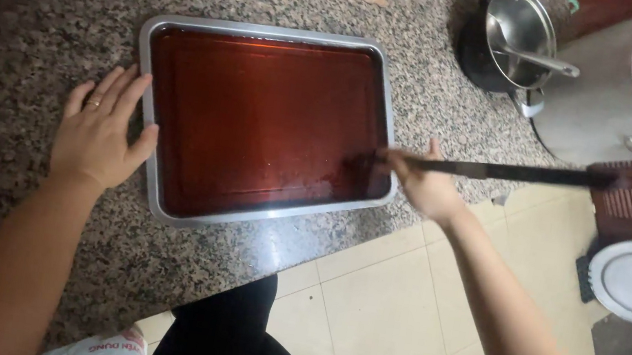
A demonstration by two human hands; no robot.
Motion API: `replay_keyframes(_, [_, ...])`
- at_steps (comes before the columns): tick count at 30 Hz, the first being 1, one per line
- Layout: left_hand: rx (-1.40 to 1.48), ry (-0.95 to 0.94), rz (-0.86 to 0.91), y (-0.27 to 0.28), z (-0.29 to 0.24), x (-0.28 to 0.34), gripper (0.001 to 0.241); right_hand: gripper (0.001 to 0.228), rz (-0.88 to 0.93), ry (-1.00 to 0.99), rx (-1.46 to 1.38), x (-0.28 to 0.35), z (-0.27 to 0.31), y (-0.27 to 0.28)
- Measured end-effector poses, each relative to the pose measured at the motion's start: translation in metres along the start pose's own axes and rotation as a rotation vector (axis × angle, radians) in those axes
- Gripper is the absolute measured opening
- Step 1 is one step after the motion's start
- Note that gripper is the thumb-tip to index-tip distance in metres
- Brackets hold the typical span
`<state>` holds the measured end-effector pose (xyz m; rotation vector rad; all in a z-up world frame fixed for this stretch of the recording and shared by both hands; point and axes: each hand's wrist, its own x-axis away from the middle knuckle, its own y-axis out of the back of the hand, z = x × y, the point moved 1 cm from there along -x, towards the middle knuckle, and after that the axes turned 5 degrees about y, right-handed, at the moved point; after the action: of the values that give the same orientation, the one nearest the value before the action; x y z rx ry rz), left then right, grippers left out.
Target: Slicing a tray of set jelly or caramel into small squares using a kitchen knife.
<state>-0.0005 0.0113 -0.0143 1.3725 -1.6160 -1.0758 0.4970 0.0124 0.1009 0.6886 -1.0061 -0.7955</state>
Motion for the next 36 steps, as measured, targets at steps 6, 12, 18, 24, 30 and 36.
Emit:
replay_keyframes(6, [-0.013, 0.03, 0.021, 0.007, -0.004, 0.0, 0.068, 0.04, -0.381, 0.121, -0.174, -0.107, -0.017, 0.039])
replay_keyframes(12, [-0.031, 0.042, 0.019, 0.009, -0.008, -0.001, 0.069, 0.038, -0.422, 0.165, -0.323, -0.189, -0.058, 0.032])
replay_keyframes(18, [-0.021, 0.017, -0.004, 0.003, -0.004, 0.0, 0.068, 0.034, -0.326, 0.112, -0.46, -0.184, -0.071, 0.023])
replay_keyframes(24, [0.02, 0.013, 0.003, 0.006, -0.004, -0.001, 0.067, 0.037, -0.239, 0.0, -0.209, -0.09, -0.035, 0.003])
replay_keyframes(30, [-0.001, -0.019, -0.017, 0.006, -0.006, 0.002, 0.069, 0.04, -0.217, 0.064, -0.144, 0.025, -0.036, -0.053])
replay_keyframes(36, [-0.125, 0.022, -0.058, -0.01, 0.0, 0.004, 0.066, 0.038, -0.181, 0.035, -0.043, 0.063, -0.016, -0.053])
